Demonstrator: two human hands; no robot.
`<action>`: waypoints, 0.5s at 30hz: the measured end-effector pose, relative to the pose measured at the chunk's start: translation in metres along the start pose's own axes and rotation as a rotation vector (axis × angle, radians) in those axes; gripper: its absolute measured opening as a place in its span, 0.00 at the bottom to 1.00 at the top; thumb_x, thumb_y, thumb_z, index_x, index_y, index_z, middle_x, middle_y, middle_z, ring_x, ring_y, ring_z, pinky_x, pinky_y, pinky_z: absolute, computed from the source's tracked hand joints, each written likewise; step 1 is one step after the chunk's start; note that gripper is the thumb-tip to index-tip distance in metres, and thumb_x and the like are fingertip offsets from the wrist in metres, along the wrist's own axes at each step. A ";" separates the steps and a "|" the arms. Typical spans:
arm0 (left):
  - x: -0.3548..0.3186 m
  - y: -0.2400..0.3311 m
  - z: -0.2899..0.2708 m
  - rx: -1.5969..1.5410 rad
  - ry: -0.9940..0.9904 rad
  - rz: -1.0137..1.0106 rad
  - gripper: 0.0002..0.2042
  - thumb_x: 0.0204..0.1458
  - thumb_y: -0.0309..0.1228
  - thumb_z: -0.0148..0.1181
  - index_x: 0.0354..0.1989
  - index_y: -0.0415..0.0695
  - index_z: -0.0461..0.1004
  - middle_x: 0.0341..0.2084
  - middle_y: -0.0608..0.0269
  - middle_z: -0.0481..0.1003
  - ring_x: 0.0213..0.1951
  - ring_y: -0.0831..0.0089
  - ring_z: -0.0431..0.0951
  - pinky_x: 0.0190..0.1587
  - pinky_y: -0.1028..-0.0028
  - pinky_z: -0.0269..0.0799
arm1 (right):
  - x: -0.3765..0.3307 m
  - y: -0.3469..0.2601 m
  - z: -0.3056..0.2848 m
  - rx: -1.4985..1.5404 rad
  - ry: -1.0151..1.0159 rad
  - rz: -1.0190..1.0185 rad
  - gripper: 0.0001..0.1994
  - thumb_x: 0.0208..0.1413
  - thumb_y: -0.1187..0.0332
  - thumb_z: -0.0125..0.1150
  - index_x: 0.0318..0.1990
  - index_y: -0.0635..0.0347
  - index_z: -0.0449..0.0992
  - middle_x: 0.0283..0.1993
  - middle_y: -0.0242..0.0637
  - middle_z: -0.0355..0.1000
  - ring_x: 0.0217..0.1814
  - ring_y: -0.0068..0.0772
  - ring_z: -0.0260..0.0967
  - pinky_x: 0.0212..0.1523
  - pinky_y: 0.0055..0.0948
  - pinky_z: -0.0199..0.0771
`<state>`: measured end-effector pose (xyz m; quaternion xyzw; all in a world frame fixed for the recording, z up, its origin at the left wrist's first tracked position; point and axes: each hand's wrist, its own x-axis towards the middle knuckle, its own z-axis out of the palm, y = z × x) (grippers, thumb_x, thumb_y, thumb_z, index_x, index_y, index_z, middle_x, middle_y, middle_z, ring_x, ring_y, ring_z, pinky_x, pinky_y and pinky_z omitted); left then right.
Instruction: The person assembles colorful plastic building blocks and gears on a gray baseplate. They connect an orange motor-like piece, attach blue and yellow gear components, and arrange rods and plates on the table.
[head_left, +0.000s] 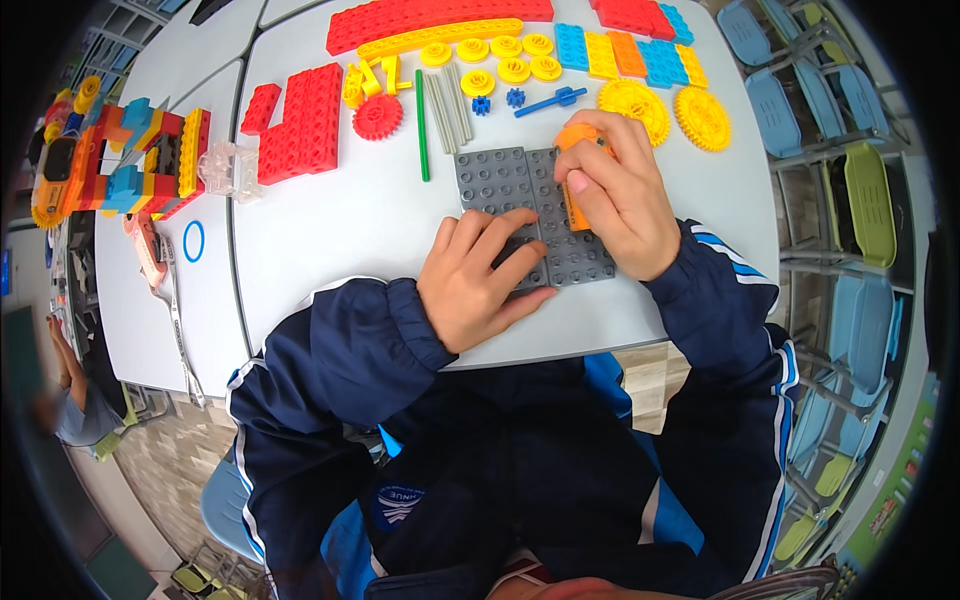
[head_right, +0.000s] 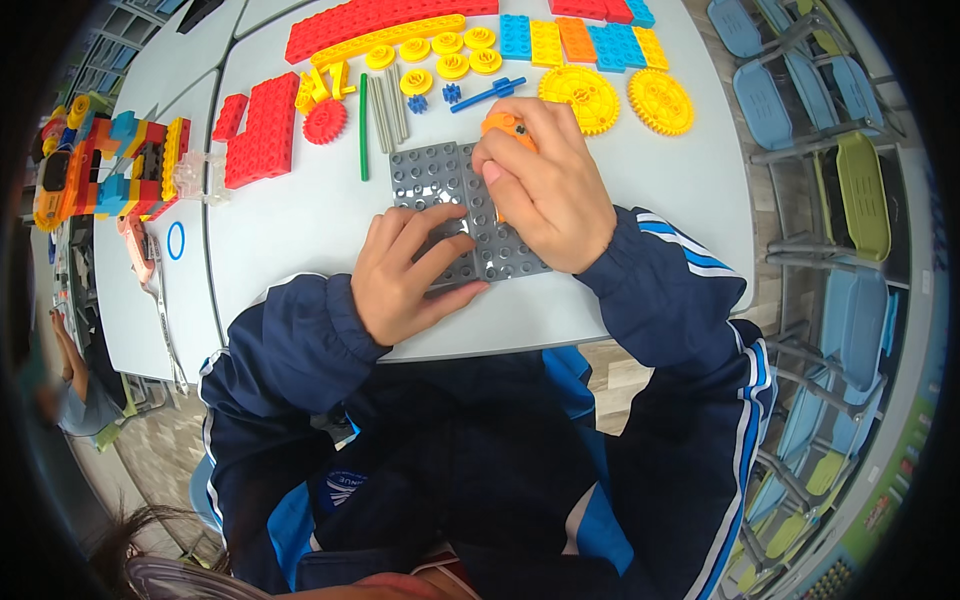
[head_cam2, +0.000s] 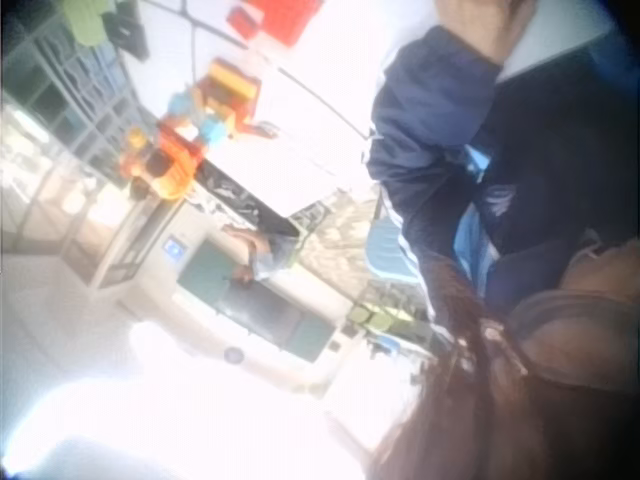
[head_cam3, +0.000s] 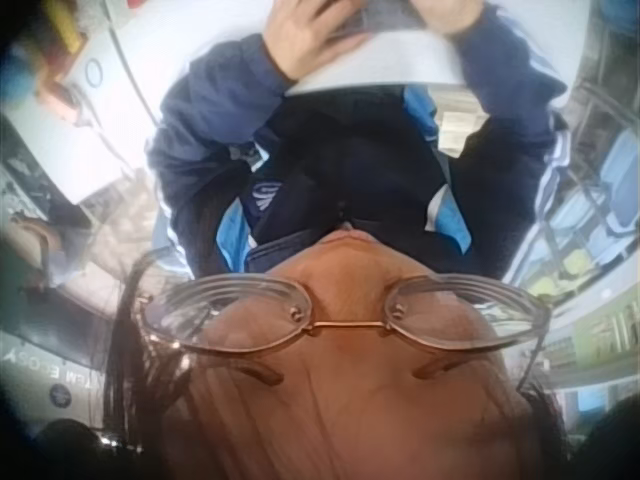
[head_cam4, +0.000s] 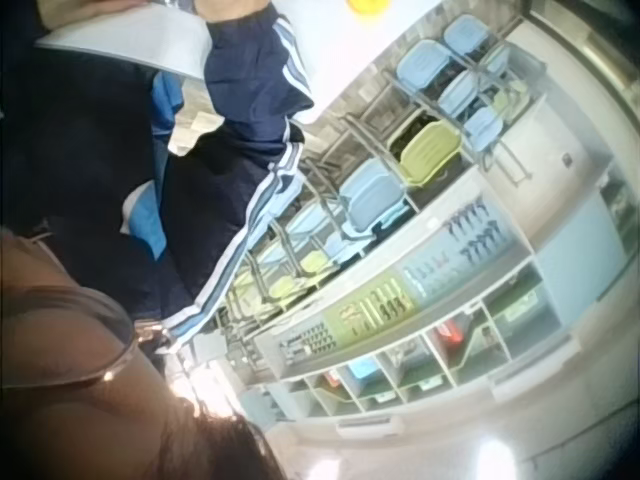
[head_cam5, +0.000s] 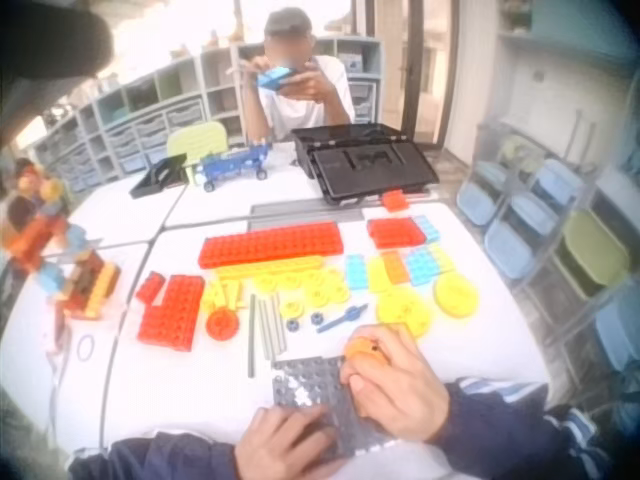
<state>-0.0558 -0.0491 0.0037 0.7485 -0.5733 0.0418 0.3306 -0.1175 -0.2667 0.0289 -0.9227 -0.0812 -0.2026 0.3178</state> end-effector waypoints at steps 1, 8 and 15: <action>0.000 0.000 0.000 0.003 0.003 0.005 0.21 0.36 0.33 0.77 0.41 0.44 0.78 0.50 0.59 0.74 0.40 0.62 0.70 0.44 0.66 0.68 | 0.000 0.001 0.000 0.008 0.003 0.005 0.08 0.60 0.67 0.52 0.39 0.60 0.76 0.55 0.50 0.65 0.58 0.53 0.59 0.59 0.43 0.60; 0.001 -0.001 -0.001 -0.003 -0.005 0.002 0.21 0.37 0.34 0.77 0.41 0.44 0.78 0.50 0.59 0.73 0.41 0.60 0.71 0.44 0.65 0.69 | -0.002 0.002 0.002 0.087 0.005 0.038 0.12 0.60 0.60 0.57 0.44 0.58 0.76 0.58 0.48 0.63 0.61 0.52 0.57 0.63 0.41 0.58; 0.001 -0.003 -0.003 -0.018 -0.027 0.019 0.20 0.37 0.32 0.77 0.41 0.44 0.78 0.50 0.59 0.74 0.40 0.61 0.70 0.44 0.66 0.70 | -0.004 0.027 -0.012 0.704 -0.021 0.142 0.27 0.57 0.51 0.63 0.60 0.54 0.70 0.67 0.42 0.60 0.72 0.43 0.53 0.72 0.39 0.49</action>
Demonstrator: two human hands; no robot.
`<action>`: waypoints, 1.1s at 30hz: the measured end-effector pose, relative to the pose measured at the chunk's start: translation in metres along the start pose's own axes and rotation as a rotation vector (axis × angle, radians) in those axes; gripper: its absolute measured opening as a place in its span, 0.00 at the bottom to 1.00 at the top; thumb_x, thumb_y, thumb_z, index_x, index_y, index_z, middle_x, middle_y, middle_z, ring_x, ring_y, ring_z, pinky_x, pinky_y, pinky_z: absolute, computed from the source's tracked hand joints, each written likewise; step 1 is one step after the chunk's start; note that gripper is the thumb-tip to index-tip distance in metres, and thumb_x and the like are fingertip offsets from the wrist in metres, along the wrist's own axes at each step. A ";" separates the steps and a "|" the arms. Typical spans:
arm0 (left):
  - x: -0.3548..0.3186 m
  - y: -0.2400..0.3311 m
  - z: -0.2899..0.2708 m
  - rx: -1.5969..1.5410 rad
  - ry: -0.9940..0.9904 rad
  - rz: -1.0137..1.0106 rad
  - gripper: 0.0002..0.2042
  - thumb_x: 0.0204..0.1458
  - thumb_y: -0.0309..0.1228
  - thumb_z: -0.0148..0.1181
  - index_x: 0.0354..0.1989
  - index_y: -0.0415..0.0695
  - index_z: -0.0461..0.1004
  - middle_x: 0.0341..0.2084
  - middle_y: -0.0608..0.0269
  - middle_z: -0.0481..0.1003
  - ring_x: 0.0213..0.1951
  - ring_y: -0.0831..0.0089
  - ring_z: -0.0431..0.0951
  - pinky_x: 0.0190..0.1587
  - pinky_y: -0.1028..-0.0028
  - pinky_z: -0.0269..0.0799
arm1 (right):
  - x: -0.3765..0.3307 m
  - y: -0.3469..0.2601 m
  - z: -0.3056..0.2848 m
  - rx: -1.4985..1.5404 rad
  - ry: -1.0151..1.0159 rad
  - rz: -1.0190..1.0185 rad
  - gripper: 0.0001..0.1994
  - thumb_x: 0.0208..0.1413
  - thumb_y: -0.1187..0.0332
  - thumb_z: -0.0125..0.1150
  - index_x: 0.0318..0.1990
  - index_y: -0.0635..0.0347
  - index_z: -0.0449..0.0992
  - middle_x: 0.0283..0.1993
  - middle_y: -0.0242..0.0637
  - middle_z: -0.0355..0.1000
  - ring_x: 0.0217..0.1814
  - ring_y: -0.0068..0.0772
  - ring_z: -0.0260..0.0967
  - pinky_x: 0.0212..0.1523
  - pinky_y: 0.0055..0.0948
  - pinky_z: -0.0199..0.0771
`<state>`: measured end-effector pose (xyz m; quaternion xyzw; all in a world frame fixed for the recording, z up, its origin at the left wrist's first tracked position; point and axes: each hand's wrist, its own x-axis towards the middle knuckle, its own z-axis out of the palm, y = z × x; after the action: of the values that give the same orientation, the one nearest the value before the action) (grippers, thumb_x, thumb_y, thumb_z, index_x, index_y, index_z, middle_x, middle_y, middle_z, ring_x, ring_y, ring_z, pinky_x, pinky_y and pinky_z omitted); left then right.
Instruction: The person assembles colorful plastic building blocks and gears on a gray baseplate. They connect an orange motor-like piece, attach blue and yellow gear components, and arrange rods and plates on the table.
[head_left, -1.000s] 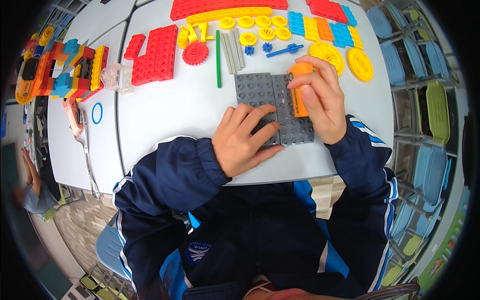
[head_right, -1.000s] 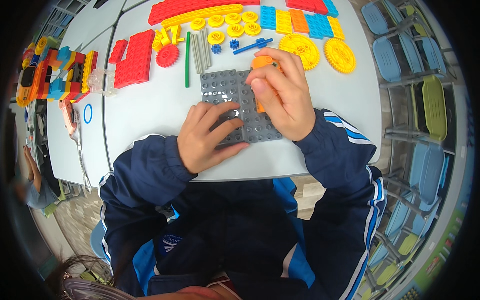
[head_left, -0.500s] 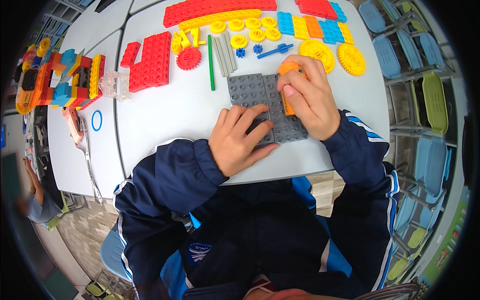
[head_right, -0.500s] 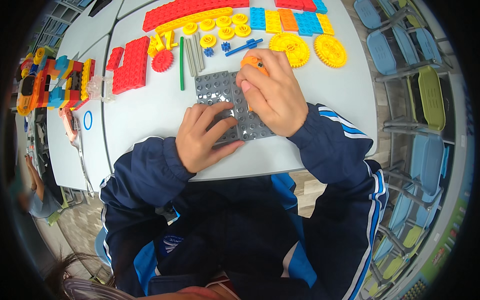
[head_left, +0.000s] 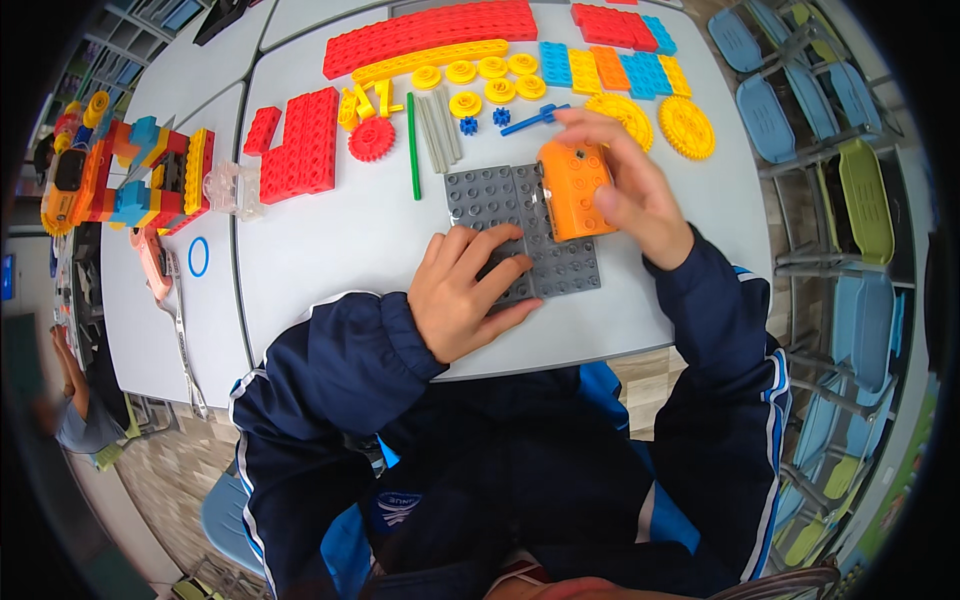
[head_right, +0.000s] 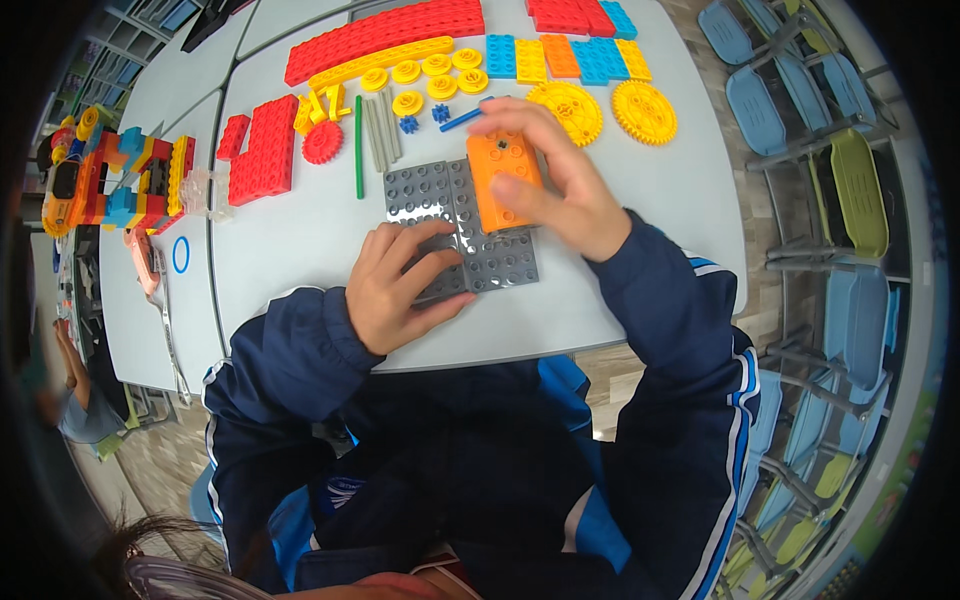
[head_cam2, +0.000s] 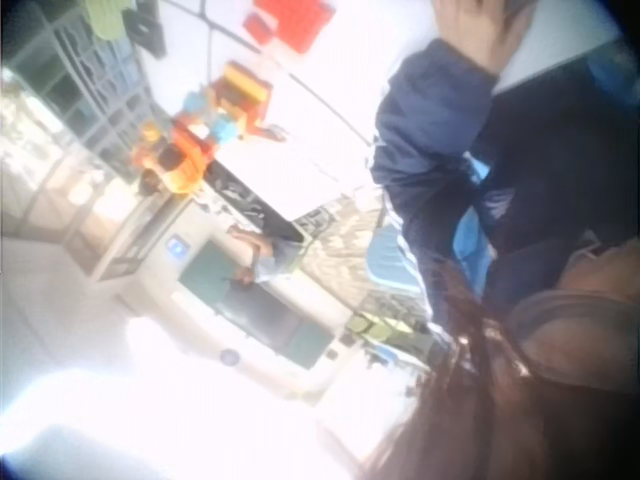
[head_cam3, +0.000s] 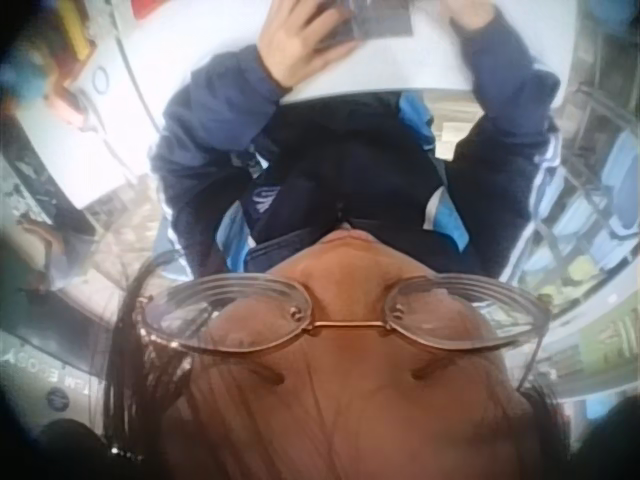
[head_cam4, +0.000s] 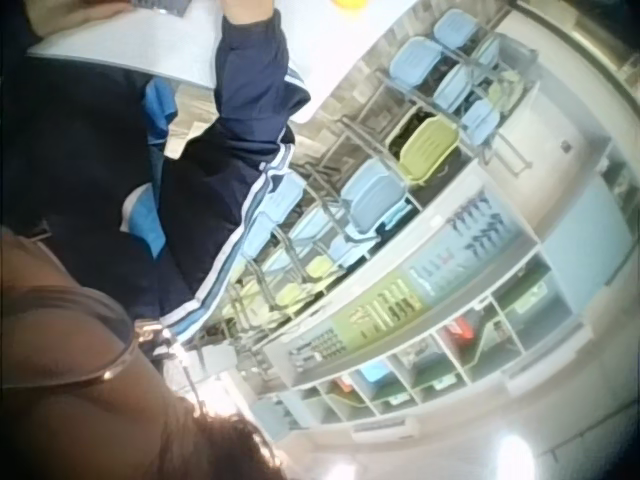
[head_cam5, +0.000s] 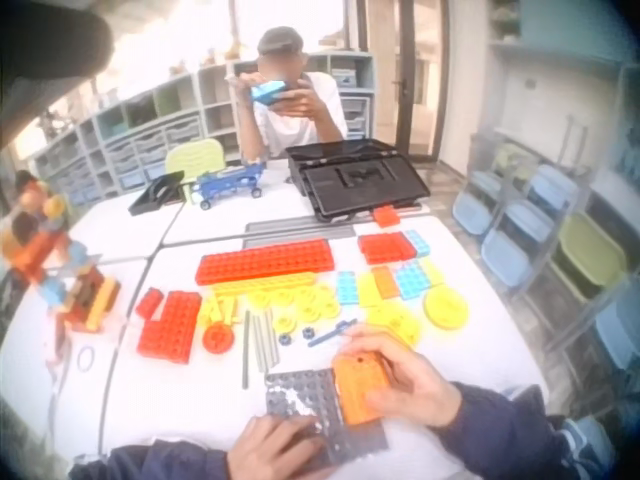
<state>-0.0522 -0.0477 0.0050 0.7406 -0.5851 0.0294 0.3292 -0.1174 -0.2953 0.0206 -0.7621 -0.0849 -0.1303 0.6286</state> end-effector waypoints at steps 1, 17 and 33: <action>0.000 -0.001 0.001 -0.007 0.002 0.005 0.20 0.37 0.32 0.77 0.41 0.44 0.78 0.50 0.59 0.74 0.39 0.61 0.70 0.44 0.66 0.70 | 0.001 0.000 -0.009 -0.041 -0.038 0.034 0.29 0.56 0.52 0.65 0.62 0.54 0.68 0.69 0.41 0.59 0.73 0.42 0.52 0.72 0.39 0.49; -0.002 -0.003 0.002 -0.048 0.015 0.011 0.22 0.41 0.36 0.75 0.44 0.44 0.76 0.51 0.59 0.74 0.42 0.63 0.71 0.41 0.67 0.65 | 0.001 -0.006 -0.030 -0.270 -0.289 0.170 0.53 0.33 0.76 0.79 0.72 0.44 0.56 0.72 0.40 0.57 0.76 0.43 0.52 0.75 0.39 0.51; -0.003 -0.004 0.000 -0.068 0.040 -0.009 0.21 0.38 0.31 0.75 0.42 0.42 0.76 0.49 0.58 0.74 0.41 0.61 0.72 0.41 0.67 0.66 | 0.002 -0.003 -0.029 -0.213 -0.329 0.227 0.59 0.31 0.83 0.77 0.74 0.44 0.49 0.76 0.38 0.48 0.79 0.42 0.45 0.77 0.41 0.46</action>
<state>-0.0498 -0.0449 0.0016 0.7308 -0.5757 0.0226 0.3660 -0.1187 -0.3232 0.0288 -0.8397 -0.0855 0.0591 0.5331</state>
